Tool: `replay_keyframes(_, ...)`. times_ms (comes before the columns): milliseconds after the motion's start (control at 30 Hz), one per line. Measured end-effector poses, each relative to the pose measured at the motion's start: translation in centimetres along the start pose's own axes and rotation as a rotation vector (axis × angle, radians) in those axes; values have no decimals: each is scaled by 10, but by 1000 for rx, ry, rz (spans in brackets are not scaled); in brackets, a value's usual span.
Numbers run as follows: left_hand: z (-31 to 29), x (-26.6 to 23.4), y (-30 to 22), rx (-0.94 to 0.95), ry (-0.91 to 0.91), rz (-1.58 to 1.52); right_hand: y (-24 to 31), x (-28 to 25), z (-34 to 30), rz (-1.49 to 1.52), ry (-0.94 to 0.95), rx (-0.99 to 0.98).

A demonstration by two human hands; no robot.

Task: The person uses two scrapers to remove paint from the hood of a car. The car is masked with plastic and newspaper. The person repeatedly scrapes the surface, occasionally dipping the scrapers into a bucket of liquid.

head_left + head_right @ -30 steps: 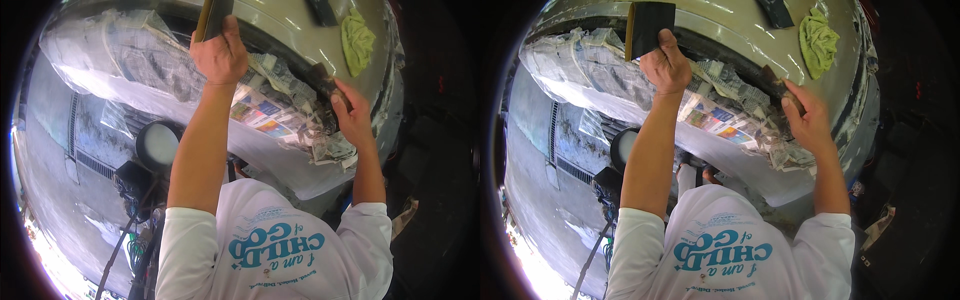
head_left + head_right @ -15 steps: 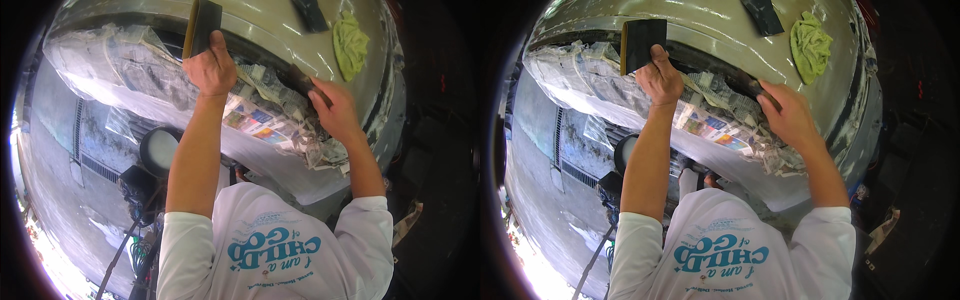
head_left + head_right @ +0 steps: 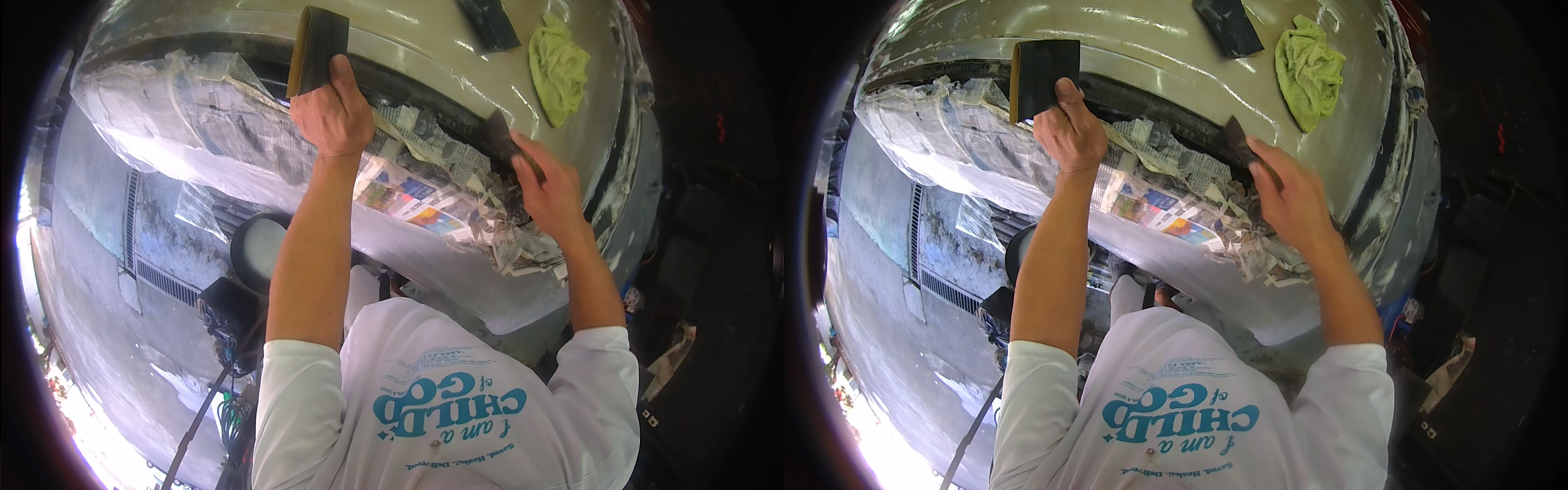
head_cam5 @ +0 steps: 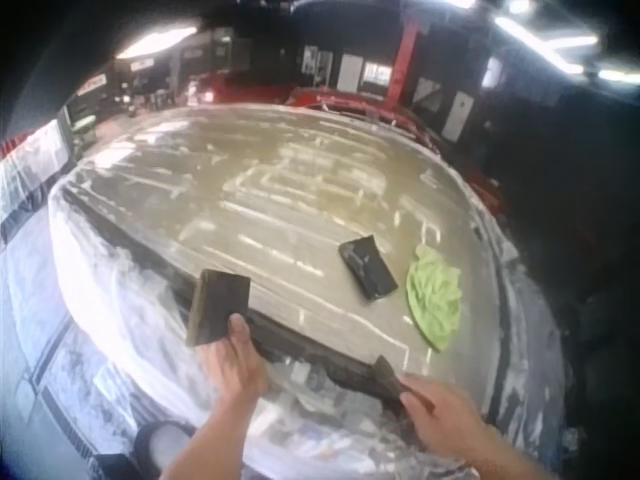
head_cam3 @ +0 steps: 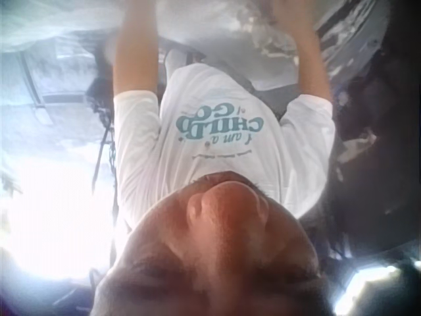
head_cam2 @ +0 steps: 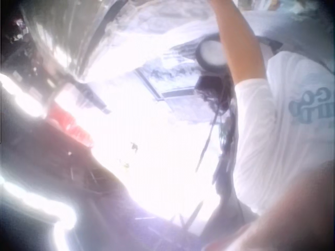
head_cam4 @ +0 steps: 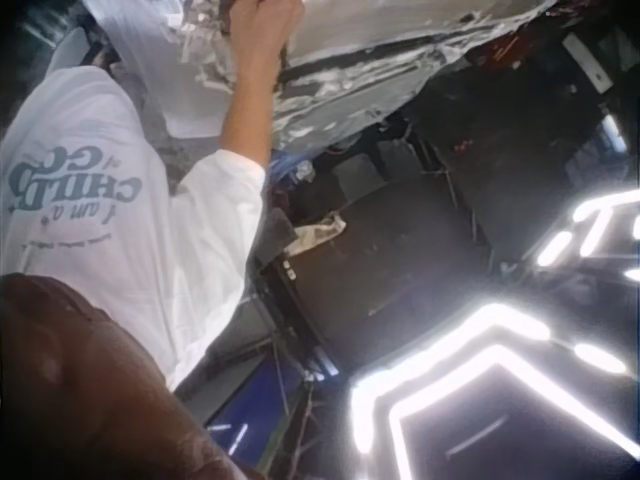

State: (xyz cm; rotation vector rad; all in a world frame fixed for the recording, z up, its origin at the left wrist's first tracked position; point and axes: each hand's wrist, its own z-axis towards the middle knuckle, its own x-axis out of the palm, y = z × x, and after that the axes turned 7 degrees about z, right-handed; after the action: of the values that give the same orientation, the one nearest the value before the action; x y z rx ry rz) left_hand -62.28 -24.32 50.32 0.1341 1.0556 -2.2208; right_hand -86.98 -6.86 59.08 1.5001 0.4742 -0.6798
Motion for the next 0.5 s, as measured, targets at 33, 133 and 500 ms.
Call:
replay_keyframes(33, 1, -2, 0, 10, 20, 32, 3, 3, 5, -41, 7, -3)
replay_keyframes(133, -2, -1, 0, -22, 25, 35, 1, 22, 15, -119, -25, -267)
replay_keyframes(500, 2, 1, -1, 18, -24, -19, -2, 23, 3, -137, -119, -329)
